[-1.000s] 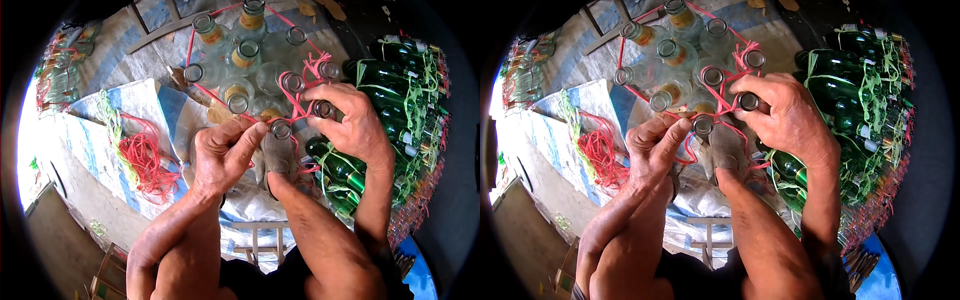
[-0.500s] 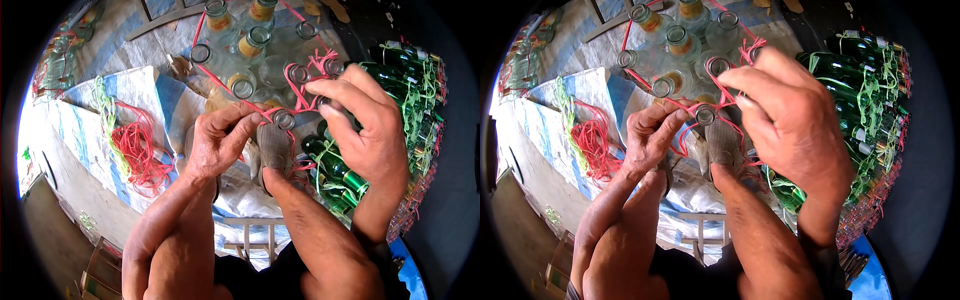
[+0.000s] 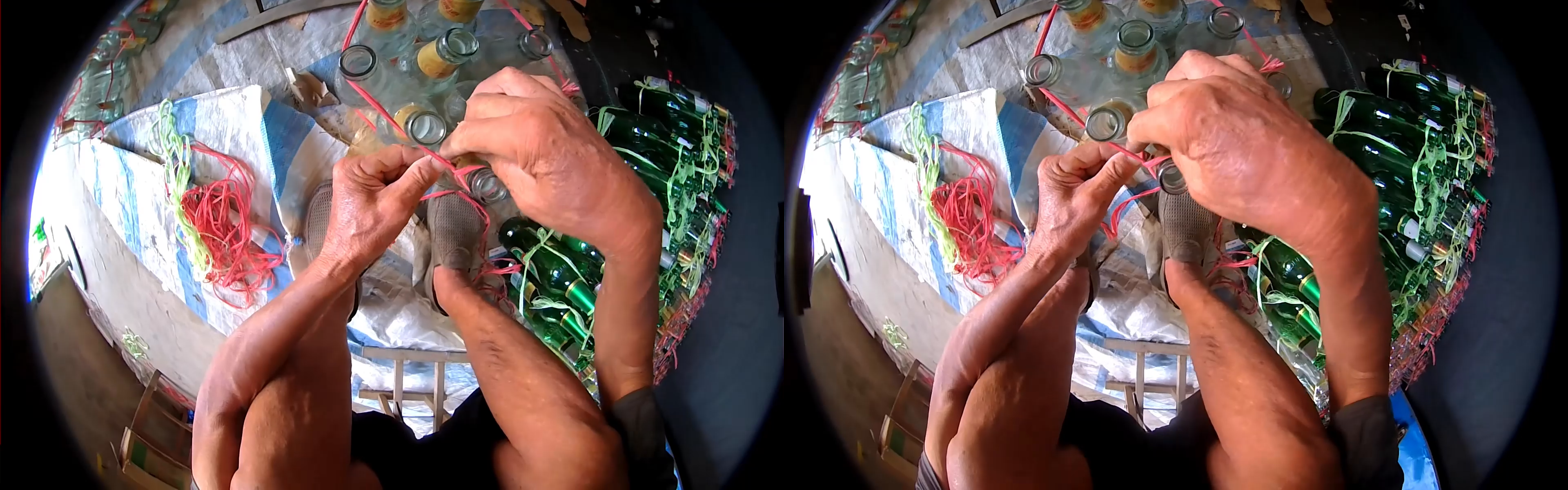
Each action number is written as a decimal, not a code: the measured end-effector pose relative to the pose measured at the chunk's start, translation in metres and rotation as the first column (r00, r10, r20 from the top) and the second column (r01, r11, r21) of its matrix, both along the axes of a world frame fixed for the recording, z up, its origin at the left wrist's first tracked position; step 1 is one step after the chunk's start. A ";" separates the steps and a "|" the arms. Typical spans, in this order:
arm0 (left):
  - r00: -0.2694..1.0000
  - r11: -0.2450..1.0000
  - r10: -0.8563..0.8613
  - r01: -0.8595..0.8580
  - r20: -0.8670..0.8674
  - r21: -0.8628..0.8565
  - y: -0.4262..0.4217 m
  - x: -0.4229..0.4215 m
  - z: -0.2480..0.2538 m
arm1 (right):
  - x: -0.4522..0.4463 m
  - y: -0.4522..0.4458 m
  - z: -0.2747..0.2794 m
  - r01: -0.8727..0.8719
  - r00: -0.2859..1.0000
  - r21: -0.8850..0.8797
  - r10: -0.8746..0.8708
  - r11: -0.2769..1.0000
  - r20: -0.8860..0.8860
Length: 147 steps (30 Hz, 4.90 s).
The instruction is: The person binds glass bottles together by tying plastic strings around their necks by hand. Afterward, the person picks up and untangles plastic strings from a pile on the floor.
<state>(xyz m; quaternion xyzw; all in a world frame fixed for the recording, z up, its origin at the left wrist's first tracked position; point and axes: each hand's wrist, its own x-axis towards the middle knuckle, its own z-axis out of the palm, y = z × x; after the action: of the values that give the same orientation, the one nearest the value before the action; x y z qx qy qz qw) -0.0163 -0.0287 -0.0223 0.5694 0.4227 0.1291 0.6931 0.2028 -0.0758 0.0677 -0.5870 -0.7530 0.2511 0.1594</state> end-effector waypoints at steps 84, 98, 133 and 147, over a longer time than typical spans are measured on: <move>0.995 0.989 0.015 -0.029 0.098 0.147 -0.012 0.019 0.035 | 0.044 0.003 0.029 0.214 0.961 0.026 -0.215 0.977 0.173; 0.991 0.990 0.054 -0.068 0.119 0.122 -0.011 0.020 0.032 | 0.032 0.026 0.033 0.346 0.936 -0.294 -0.349 0.891 0.042; 0.994 0.704 -0.086 0.110 -0.069 0.702 0.037 -0.004 0.043 | -0.012 -0.045 -0.007 0.427 0.895 0.268 -0.445 0.864 0.010; 0.983 0.683 -0.165 0.175 -0.084 0.710 0.050 -0.007 0.042 | -0.046 -0.051 -0.012 0.421 0.895 0.316 -0.446 0.850 0.010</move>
<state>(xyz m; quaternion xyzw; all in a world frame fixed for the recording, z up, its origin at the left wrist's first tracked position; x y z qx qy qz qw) -0.0235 0.0215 0.0194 0.8309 0.2893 0.2142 0.4243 0.1571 -0.1263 0.0553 -0.7197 -0.6366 0.0646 0.2693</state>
